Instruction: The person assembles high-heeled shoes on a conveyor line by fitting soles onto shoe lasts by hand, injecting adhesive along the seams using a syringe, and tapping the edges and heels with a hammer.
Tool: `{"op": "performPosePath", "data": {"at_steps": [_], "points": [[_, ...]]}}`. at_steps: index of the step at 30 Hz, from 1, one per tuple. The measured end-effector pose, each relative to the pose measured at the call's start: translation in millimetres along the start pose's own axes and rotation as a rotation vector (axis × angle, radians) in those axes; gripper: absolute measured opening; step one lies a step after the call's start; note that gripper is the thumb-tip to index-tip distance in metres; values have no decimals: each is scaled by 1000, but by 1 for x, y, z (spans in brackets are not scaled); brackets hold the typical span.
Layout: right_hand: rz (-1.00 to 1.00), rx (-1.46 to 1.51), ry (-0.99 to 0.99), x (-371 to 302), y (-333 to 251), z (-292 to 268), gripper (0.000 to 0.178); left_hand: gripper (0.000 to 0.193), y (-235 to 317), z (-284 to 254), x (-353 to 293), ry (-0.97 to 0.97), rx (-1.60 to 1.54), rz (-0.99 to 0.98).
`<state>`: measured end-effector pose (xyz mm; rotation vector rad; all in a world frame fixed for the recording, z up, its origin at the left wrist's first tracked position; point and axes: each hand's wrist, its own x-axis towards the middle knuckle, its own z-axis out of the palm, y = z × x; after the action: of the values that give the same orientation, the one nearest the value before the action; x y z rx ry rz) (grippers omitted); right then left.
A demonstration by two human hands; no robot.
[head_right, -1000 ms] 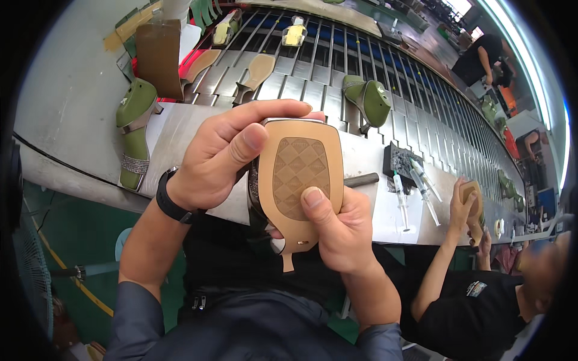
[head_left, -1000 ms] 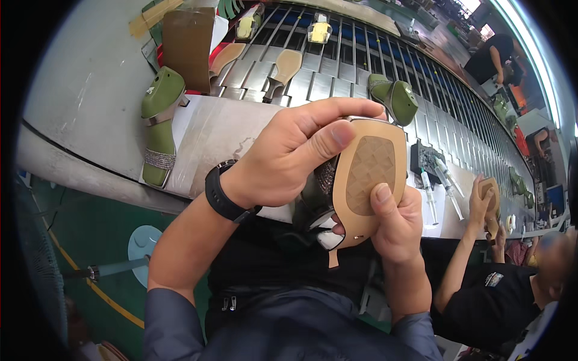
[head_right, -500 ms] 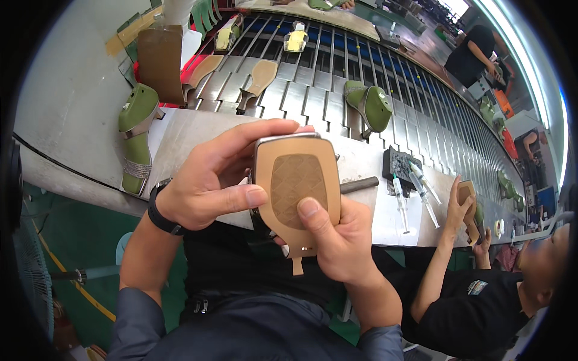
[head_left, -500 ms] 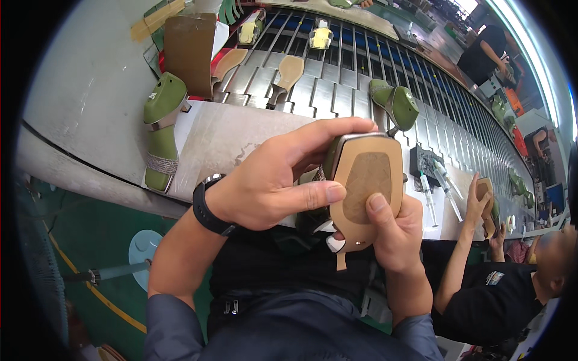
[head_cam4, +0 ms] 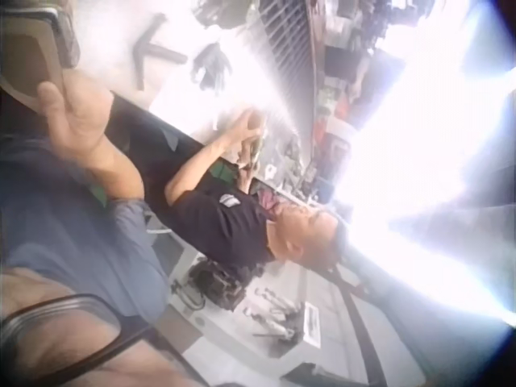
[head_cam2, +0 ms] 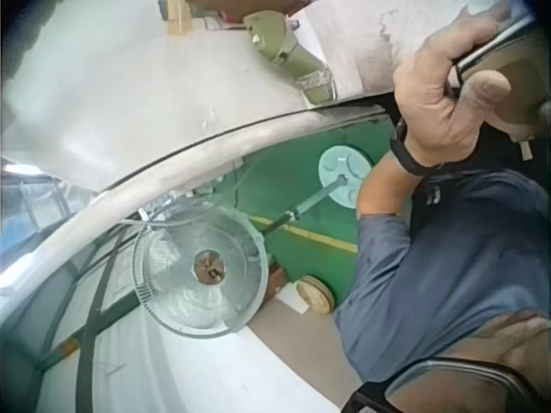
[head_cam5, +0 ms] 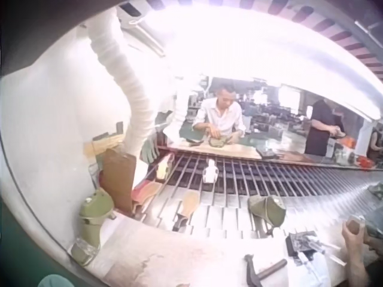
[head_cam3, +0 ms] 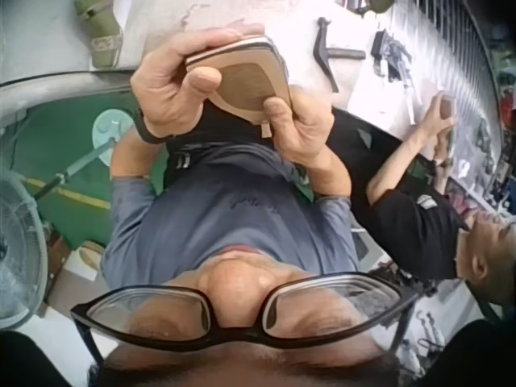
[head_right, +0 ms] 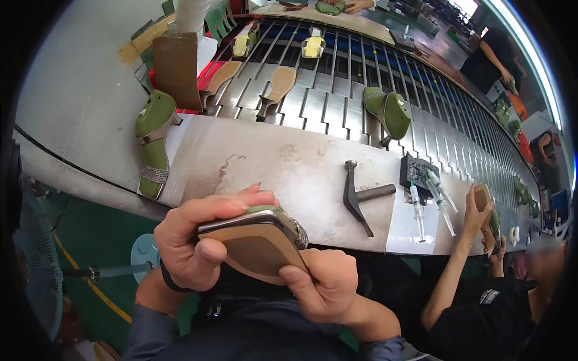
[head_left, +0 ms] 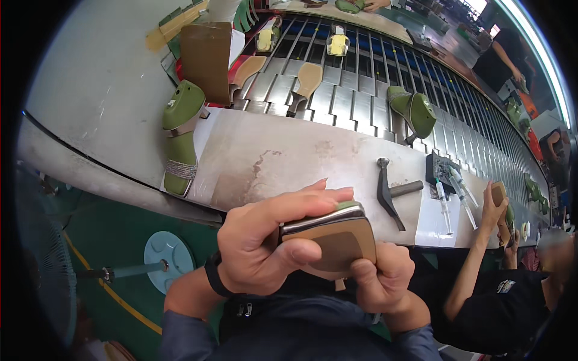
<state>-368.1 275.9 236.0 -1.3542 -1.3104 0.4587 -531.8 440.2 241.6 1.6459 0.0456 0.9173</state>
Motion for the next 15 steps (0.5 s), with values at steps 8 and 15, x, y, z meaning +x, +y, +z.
{"op": "performPosePath", "data": {"at_steps": [8, 15], "points": [[-47, -60, -176, 5, -10, 16, 13, 25, 24, 3, -8, 200, -43, -163], [-55, -66, -232, 14, -19, 29, 14, 21, 46, -4, 1, 255, 32, -308]]}}
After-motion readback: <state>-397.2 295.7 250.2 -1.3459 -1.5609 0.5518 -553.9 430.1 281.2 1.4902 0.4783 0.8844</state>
